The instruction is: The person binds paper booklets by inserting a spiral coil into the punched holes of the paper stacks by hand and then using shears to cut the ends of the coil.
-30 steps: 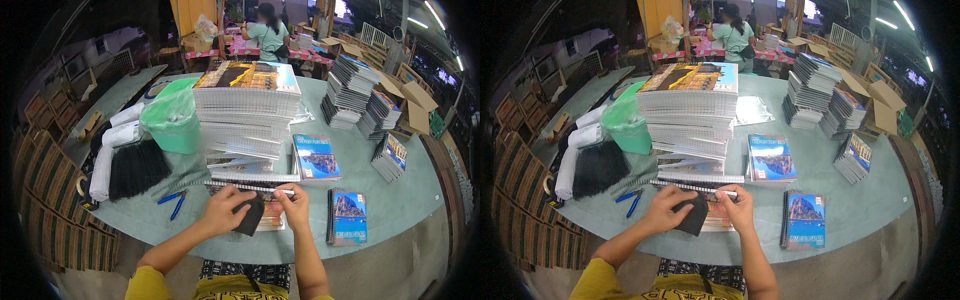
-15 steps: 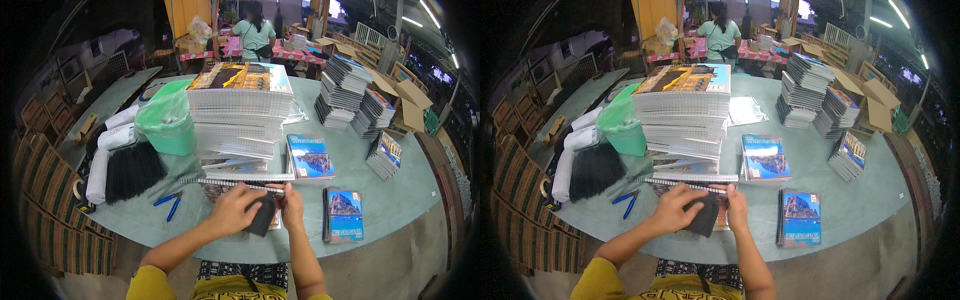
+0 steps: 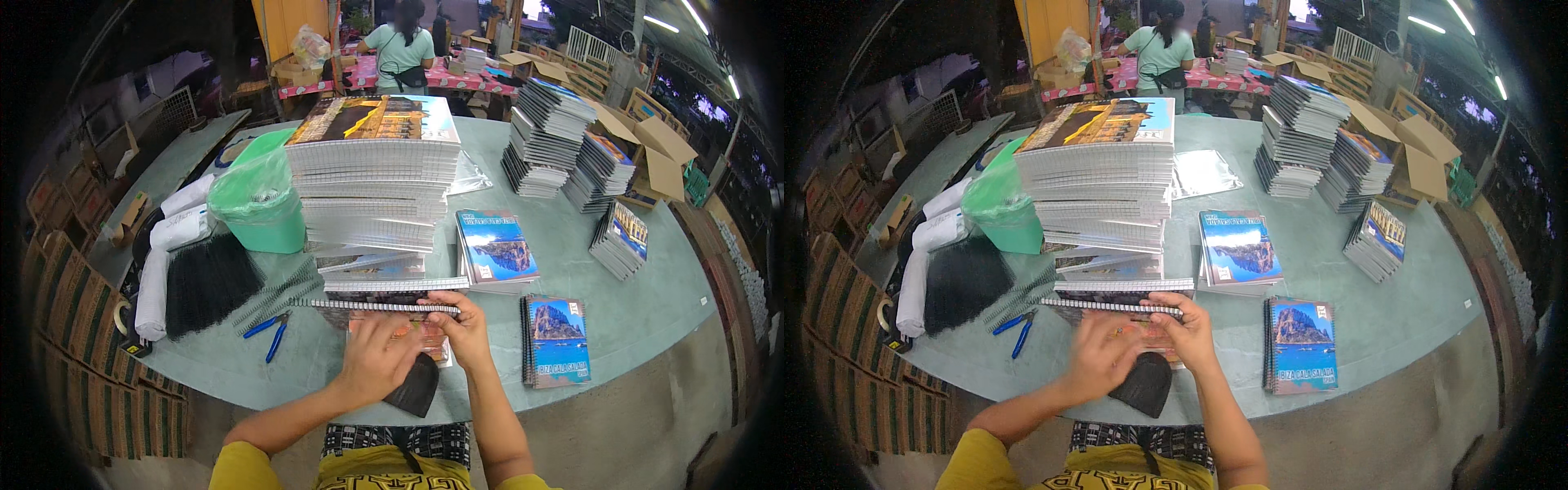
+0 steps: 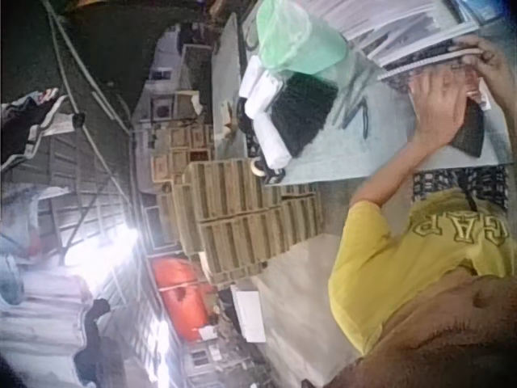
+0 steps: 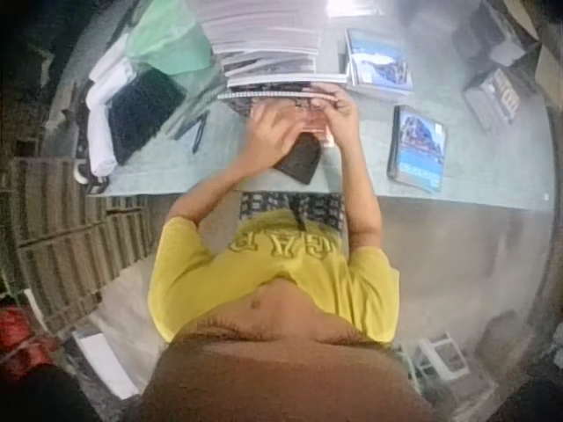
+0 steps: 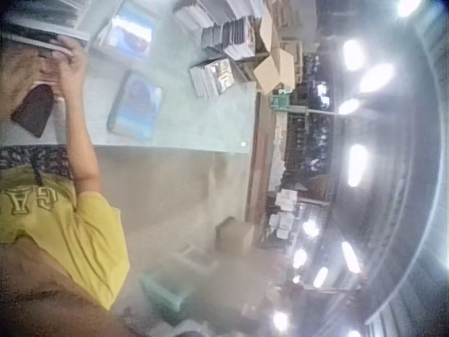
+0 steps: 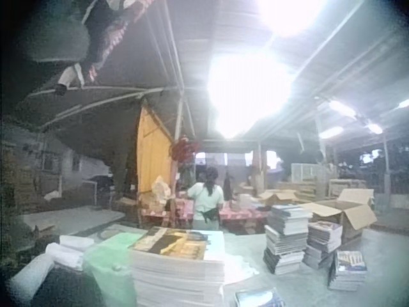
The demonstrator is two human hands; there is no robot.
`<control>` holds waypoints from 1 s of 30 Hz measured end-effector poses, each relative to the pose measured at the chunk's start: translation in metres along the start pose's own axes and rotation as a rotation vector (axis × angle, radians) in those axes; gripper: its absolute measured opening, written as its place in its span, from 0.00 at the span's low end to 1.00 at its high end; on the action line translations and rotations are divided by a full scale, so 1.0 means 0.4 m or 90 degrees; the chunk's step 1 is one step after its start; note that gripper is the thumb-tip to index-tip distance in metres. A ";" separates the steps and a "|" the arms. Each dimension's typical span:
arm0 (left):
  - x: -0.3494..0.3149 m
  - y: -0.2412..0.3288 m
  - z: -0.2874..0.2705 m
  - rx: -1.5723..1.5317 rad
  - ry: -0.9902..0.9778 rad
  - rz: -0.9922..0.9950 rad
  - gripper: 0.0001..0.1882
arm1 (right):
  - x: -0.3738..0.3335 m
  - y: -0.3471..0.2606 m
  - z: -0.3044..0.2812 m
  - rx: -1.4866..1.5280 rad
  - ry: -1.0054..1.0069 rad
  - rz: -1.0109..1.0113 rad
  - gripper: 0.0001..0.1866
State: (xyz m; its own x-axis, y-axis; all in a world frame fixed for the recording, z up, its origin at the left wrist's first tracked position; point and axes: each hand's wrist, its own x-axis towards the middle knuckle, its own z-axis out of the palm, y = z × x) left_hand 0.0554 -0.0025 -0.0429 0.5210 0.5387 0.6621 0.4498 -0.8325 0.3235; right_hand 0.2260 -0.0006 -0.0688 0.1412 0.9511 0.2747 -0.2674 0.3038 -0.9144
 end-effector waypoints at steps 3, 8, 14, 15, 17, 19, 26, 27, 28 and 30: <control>0.099 0.003 -0.029 0.069 0.015 0.054 0.16 | -0.005 0.000 -0.002 0.012 0.006 0.042 0.07; 0.142 -0.002 0.053 -0.029 -0.079 0.083 0.13 | -0.011 0.058 -0.058 -0.138 -0.032 0.008 0.05; 0.172 -0.005 0.044 -0.109 -0.166 0.010 0.10 | -0.032 0.060 -0.049 -0.228 0.010 -0.007 0.06; 0.178 0.005 0.034 -0.112 -0.186 -0.021 0.10 | -0.041 0.061 -0.048 -0.256 0.018 -0.011 0.06; 0.179 -0.001 0.034 -0.112 -0.182 -0.024 0.11 | -0.043 0.056 -0.044 -0.304 0.018 0.000 0.08; 0.165 -0.003 0.025 -0.108 -0.122 -0.002 0.12 | -0.030 0.037 -0.047 -0.346 0.005 0.032 0.10; -0.110 -0.179 -0.156 -0.021 0.061 -0.012 0.07 | 0.004 -0.134 -0.005 -0.547 -0.167 -0.104 0.13; -0.168 -0.234 -0.195 0.029 -0.013 -0.151 0.09 | 0.012 -0.161 0.039 -0.620 -0.203 -0.134 0.13; -0.221 -0.290 -0.226 0.071 -0.089 -0.285 0.11 | 0.021 -0.172 0.078 -0.698 -0.232 -0.163 0.14; -0.311 -0.401 -0.266 0.166 -0.218 -0.398 0.21 | 0.035 -0.147 0.176 -0.735 -0.293 -0.204 0.14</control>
State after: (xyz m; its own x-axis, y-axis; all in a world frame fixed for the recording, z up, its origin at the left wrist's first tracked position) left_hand -0.1589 0.0503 -0.1053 0.2890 0.9459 0.1472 0.8702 -0.3237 0.3715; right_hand 0.1768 -0.0014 0.0098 -0.3565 0.8468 0.3947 0.7272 0.5167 -0.4519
